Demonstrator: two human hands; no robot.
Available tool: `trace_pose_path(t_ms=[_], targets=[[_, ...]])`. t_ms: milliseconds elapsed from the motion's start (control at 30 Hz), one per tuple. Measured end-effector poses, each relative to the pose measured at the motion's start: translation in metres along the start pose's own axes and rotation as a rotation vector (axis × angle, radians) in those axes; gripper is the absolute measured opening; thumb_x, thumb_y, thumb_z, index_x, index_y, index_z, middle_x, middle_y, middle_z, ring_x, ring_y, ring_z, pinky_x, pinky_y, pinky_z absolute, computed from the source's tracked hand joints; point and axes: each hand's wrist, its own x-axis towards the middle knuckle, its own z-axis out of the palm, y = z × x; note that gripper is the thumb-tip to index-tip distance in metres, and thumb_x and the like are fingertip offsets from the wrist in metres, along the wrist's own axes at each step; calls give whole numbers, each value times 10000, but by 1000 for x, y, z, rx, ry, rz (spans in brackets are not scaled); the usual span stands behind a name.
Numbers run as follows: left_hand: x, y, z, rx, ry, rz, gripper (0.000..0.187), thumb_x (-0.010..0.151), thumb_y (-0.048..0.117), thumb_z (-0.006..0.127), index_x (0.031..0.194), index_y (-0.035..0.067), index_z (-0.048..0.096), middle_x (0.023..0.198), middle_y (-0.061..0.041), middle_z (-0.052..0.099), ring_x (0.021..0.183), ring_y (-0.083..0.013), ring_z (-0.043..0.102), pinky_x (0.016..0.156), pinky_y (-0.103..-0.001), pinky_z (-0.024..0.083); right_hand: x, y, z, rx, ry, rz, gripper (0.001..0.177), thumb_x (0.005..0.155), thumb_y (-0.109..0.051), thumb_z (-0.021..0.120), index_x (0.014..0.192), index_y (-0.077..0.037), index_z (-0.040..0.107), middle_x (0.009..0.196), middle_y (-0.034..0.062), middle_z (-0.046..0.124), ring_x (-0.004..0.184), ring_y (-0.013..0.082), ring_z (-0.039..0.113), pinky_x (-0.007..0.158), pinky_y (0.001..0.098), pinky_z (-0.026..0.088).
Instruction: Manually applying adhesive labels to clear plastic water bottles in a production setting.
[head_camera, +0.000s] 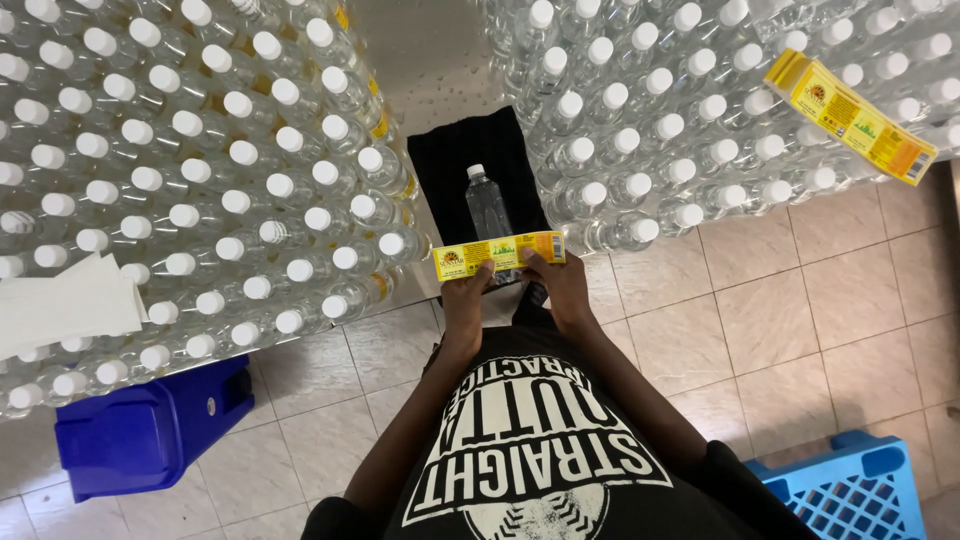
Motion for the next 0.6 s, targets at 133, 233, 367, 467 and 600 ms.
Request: trace_pose_path(t_ms=[133,233,367,467,600], targets=[[3,-12,-2,199,79,25,481,998,381,854,1241,6,675,1110,-96,681,983,-166,623,918,-488,476,4,0,0,-57,49,9,446,917,-205,926,1139,114,707,920,196,716,795,277,791,763,369,706],[4,-22,-2,238,158,13,460,938,391,911,1188,53,725,1035,-60,716,927,-128,613,878,-461,458,4,1,-3,-149,73,15,413,912,-201,924,1142,90,742,898,168,731,752,233,796,722,316,699],[11,-25,0,235,204,25,397,914,343,937,1133,64,759,952,-58,729,869,-110,608,841,-407,459,21,14,-12,-279,65,-26,436,932,-239,920,1207,65,772,942,164,756,777,204,805,732,312,681],[14,-27,2,236,224,21,444,883,374,957,1104,36,771,947,-78,742,847,-132,597,836,-407,446,35,29,-17,-295,57,-52,485,946,-247,921,1281,65,760,998,218,765,833,243,810,786,345,671],[27,-42,-4,229,233,19,424,890,363,960,1088,32,784,931,-73,752,852,-123,614,827,-403,447,34,19,-10,-334,54,-11,443,933,-255,905,1256,22,784,938,136,782,828,176,807,811,314,624]])
